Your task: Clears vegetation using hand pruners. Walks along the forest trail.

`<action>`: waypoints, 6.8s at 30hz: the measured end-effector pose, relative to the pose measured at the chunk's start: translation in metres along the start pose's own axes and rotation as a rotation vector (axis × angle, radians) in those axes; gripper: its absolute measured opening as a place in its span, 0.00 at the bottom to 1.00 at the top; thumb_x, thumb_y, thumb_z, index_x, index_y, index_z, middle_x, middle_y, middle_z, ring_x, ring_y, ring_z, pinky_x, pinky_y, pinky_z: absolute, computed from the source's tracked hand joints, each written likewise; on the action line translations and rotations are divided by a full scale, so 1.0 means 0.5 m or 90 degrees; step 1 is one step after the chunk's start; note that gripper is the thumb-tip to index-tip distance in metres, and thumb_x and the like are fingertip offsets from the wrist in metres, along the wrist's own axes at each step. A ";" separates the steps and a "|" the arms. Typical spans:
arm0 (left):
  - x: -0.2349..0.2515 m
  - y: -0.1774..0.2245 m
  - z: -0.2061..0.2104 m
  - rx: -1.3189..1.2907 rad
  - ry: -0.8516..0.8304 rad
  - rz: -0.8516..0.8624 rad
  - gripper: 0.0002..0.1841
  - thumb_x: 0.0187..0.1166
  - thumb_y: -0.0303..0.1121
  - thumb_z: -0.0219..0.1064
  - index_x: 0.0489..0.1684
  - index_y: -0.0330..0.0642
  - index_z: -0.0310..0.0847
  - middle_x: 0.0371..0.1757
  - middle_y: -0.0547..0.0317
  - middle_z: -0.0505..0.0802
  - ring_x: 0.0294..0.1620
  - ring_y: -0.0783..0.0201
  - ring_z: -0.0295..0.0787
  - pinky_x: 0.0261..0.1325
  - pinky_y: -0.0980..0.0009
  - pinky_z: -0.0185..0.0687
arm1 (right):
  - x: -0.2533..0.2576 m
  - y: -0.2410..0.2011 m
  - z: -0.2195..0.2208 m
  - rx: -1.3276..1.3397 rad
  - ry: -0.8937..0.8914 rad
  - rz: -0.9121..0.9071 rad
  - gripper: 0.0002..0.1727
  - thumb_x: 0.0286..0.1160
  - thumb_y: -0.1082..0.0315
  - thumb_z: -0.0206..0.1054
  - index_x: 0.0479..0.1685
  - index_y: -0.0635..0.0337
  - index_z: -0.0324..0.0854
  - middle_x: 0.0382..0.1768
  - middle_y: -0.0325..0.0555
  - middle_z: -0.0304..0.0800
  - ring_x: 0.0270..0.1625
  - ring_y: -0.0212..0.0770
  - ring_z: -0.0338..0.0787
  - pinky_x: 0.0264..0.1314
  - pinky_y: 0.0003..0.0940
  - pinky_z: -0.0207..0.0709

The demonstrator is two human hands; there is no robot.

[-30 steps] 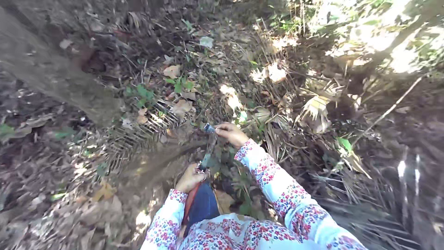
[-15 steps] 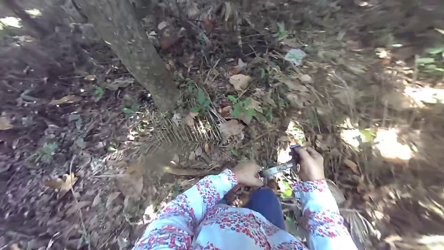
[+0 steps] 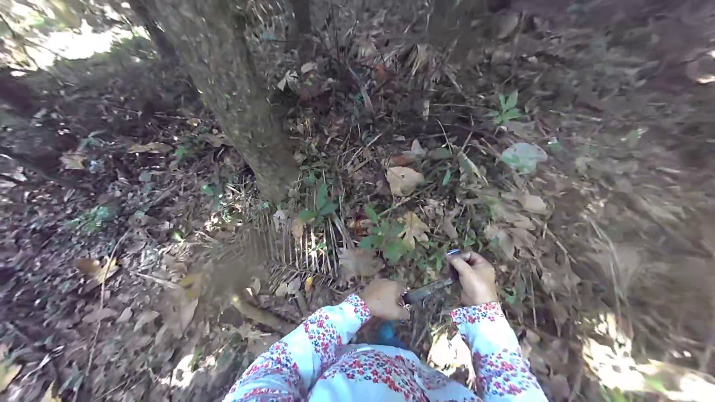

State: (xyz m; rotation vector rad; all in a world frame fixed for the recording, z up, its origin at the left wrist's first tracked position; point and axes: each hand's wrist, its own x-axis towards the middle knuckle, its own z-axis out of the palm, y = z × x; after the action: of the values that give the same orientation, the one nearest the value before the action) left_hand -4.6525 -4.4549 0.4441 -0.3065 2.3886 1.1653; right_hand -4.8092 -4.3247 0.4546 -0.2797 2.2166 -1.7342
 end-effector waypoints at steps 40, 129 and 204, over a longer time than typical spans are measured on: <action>1.950 1.136 -0.521 -0.059 -0.200 0.180 0.20 0.65 0.22 0.69 0.58 0.25 0.81 0.44 0.52 0.90 0.41 0.70 0.87 0.50 0.68 0.85 | 1.826 -0.097 -1.209 0.023 0.199 0.102 0.17 0.61 0.75 0.81 0.46 0.74 0.83 0.40 0.55 0.87 0.41 0.42 0.84 0.51 0.41 0.80; 6.535 3.727 -2.141 -0.213 -0.027 0.063 0.15 0.67 0.19 0.68 0.52 0.28 0.82 0.39 0.58 0.90 0.36 0.73 0.86 0.46 0.72 0.85 | 6.876 -0.566 -3.618 0.108 0.123 -0.026 0.09 0.71 0.86 0.58 0.40 0.68 0.82 0.34 0.43 0.82 0.37 0.32 0.80 0.43 0.31 0.76; 10.398 5.513 -3.751 0.281 -0.073 0.108 0.24 0.68 0.42 0.77 0.53 0.29 0.88 0.49 0.35 0.94 0.58 0.37 0.91 0.69 0.38 0.78 | 10.976 -0.852 -5.200 0.136 0.273 0.128 0.10 0.74 0.81 0.68 0.52 0.74 0.83 0.43 0.50 0.93 0.43 0.33 0.91 0.52 0.31 0.85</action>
State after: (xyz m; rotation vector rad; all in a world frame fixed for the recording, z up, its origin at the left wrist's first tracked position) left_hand -10.8163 -4.2234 0.7551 0.1069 2.5222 0.6682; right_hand -10.8769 -3.9380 0.7566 0.3865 2.2037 -2.0388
